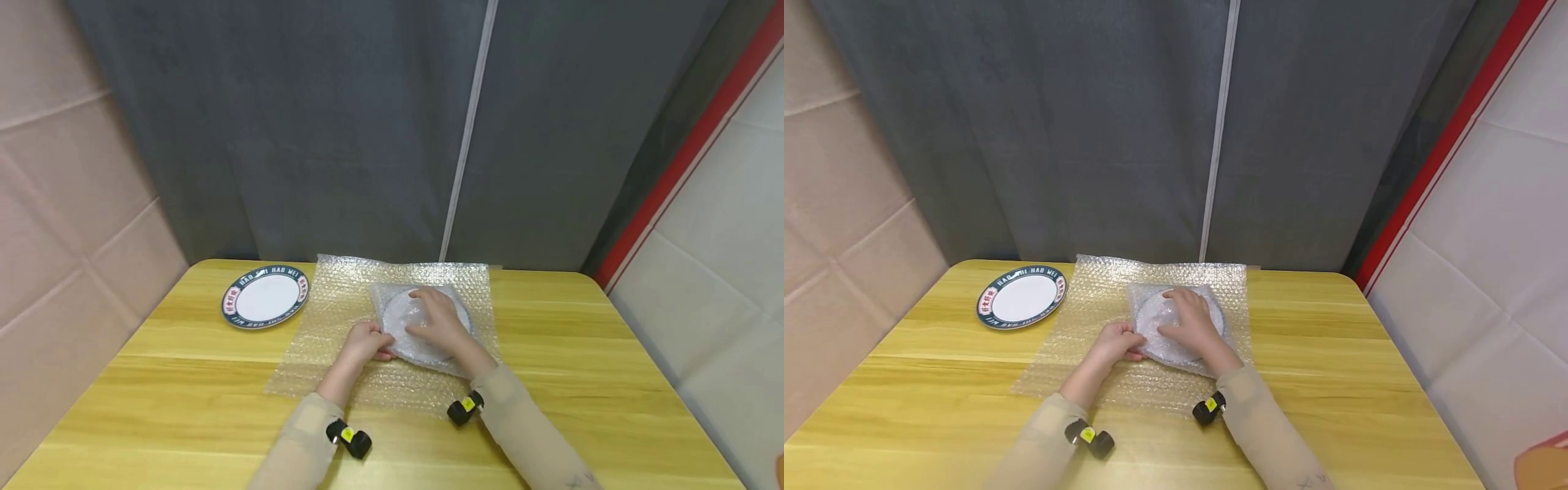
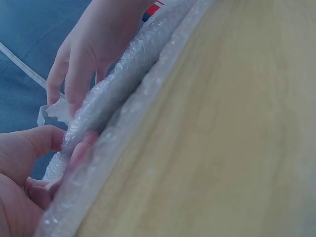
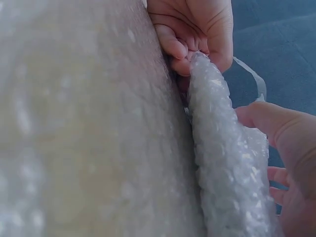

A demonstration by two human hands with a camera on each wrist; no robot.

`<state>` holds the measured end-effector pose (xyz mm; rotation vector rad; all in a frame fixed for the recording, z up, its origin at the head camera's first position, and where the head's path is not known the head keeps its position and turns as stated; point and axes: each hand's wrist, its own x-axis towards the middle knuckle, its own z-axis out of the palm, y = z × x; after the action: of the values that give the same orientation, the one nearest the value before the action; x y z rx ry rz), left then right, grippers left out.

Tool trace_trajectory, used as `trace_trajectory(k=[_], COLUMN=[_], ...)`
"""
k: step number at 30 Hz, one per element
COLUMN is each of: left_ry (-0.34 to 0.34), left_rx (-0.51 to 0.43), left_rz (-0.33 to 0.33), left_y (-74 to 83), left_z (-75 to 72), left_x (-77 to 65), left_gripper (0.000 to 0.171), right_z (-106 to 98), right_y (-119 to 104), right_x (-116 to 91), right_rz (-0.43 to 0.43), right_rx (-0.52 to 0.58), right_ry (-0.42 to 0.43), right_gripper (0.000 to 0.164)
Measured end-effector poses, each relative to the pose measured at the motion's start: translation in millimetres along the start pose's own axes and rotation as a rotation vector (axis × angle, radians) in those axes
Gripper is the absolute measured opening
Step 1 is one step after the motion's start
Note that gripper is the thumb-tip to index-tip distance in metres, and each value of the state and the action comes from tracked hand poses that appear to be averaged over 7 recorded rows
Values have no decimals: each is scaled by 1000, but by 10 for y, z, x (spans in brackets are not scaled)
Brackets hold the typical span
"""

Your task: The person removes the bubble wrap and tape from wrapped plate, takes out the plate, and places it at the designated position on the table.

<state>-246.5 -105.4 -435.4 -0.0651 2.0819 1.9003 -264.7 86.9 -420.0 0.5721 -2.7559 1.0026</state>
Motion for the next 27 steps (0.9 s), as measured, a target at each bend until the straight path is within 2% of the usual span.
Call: trace_trajectory(k=[7, 11, 20, 24, 27], left_ry=[-2, -8, 4, 8, 4], left_rx=[-12, -12, -2, -7, -13], left_rz=[-4, 7, 14, 11, 14], left_y=[-3, -6, -18, -24, -22], left_z=[1, 1, 9, 8, 7], left_x=[4, 6, 14, 19, 15], left_gripper=[11, 10, 14, 14, 13], right_z=[-51, -118, -267, -261, -263], right_y=[50, 65, 25, 5, -7], right_x=[-84, -149, -276, -299, -308], right_rz=[-27, -13, 58, 60, 31], right_rx=[-33, -51, -95, -130, -145], right_ry=[-8, -31, -125, -150, -142], right_gripper=[73, 77, 76, 77, 73])
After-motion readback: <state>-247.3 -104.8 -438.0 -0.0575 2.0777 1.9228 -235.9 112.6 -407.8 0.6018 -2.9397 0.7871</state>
